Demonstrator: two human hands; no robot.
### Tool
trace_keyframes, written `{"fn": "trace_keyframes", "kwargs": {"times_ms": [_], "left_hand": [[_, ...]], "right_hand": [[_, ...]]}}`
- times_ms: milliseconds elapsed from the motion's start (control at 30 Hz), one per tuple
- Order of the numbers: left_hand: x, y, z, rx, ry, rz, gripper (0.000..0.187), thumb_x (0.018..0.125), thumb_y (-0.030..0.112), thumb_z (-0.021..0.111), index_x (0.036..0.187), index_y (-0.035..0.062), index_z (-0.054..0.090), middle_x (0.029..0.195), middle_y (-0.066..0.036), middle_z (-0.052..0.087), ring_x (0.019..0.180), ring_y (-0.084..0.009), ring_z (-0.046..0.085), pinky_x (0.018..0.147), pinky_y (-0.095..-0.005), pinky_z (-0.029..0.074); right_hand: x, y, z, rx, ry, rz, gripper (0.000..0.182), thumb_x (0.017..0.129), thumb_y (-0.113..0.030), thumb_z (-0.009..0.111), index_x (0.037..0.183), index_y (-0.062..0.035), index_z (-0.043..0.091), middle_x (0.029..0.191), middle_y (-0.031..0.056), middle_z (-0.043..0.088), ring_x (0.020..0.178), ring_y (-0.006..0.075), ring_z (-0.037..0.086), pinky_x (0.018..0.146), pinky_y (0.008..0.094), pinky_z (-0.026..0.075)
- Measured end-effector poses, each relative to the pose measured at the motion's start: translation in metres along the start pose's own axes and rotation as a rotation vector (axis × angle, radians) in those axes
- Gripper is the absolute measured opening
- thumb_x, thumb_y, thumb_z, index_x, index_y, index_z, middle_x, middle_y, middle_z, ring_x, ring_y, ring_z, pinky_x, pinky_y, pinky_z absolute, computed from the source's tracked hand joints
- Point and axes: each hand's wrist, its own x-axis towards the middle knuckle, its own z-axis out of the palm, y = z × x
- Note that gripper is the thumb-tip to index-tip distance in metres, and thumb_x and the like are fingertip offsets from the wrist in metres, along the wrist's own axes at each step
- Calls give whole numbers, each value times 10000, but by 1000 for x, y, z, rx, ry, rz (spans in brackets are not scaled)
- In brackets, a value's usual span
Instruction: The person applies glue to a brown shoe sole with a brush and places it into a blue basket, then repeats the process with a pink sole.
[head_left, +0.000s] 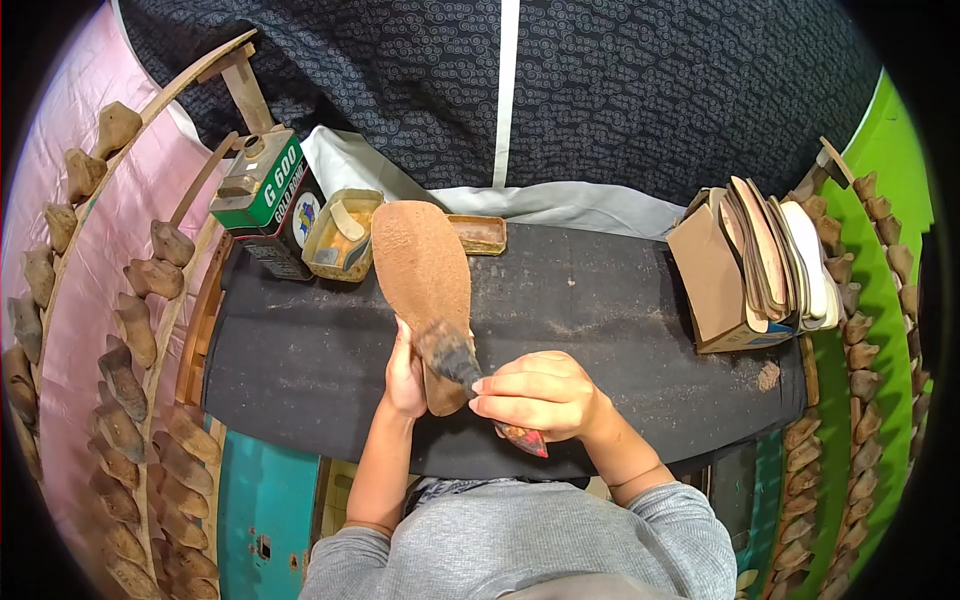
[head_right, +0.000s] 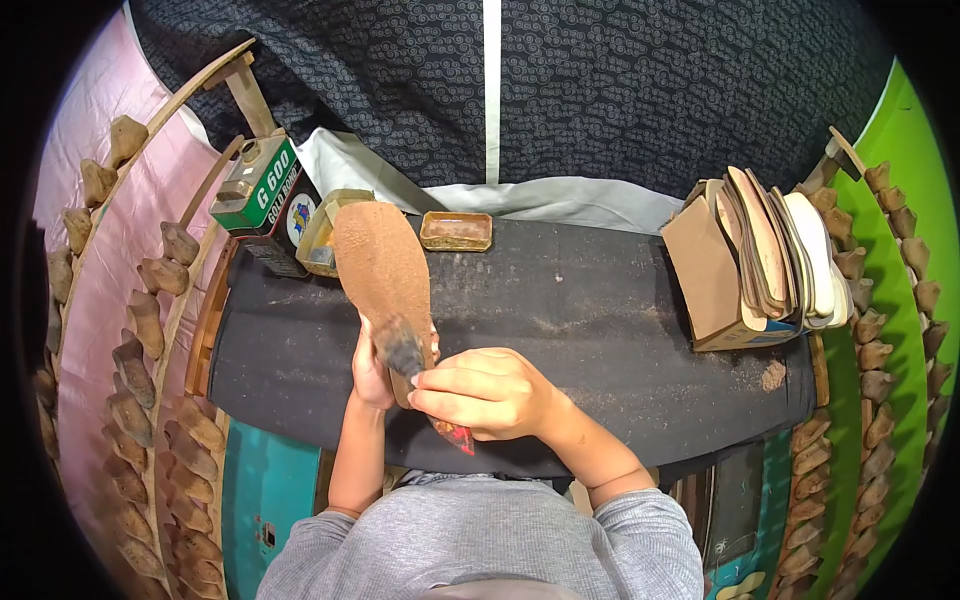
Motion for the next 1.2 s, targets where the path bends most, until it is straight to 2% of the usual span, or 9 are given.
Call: {"fn": "trace_keyframes", "kwargs": {"times_ms": [133,233,367,533,600,667,767,900,1200], "left_hand": [[0,-5,2,63,-2,78,644,959,539,169,1177,28,494,951,-140,618,825,-235,615,724,-363,514],[-2,0,1,-1,-84,46,609,971,514,198,1200,25,479,993,-129,613,874,-221,603,785,-355,498],[-4,4,-1,57,-36,64,656,961,536,155,1168,19,503,962,-145,620,824,-234,619,747,-372,517],[-6,0,2,49,101,104,675,954,555,166,1159,8,504,953,-144,614,822,-228,615,740,-369,518],[-7,8,7,-38,-17,69,667,957,550,162,1162,13,501,951,-143,607,824,-236,610,742,-371,516],[-4,12,10,-21,47,91,670,953,559,166,1161,14,497,958,-134,591,820,-237,592,724,-369,505],[0,12,3,-73,-79,193,686,948,571,180,1179,4,489,984,-144,609,850,-225,605,756,-353,508],[-6,7,11,-25,-77,54,710,930,595,198,1156,-14,484,980,-150,565,834,-249,569,722,-384,487],[-4,1,7,-38,-120,46,681,941,574,189,1179,2,472,984,-151,564,836,-259,564,716,-387,487]], "right_hand": [[1,0,7,-104,64,-27,280,661,-113,705,927,-33,667,909,100,640,734,230,647,636,310,542],[-4,-3,8,-48,12,-7,289,657,-122,712,925,-27,665,915,104,639,739,234,648,637,309,542],[-7,-4,4,52,-58,39,291,655,-116,711,926,-22,663,913,108,639,737,240,647,630,307,539],[-2,-5,10,-21,73,-9,283,662,-90,694,933,-14,660,944,122,633,745,244,647,630,309,536],[-8,-5,15,-30,66,0,274,666,-82,690,930,-16,662,957,125,630,759,242,649,635,314,537],[-13,-5,15,63,-12,6,276,662,-91,694,925,-13,662,954,128,631,769,241,650,634,316,537],[-15,-7,13,100,3,13,256,689,-110,693,922,-8,663,954,123,632,773,243,650,629,313,536],[-9,-7,12,41,68,-29,249,701,-116,700,923,-10,664,942,122,634,755,243,649,618,308,534],[-14,-13,6,90,21,47,250,689,-87,692,924,-8,660,944,128,633,740,244,646,617,313,532]]}}
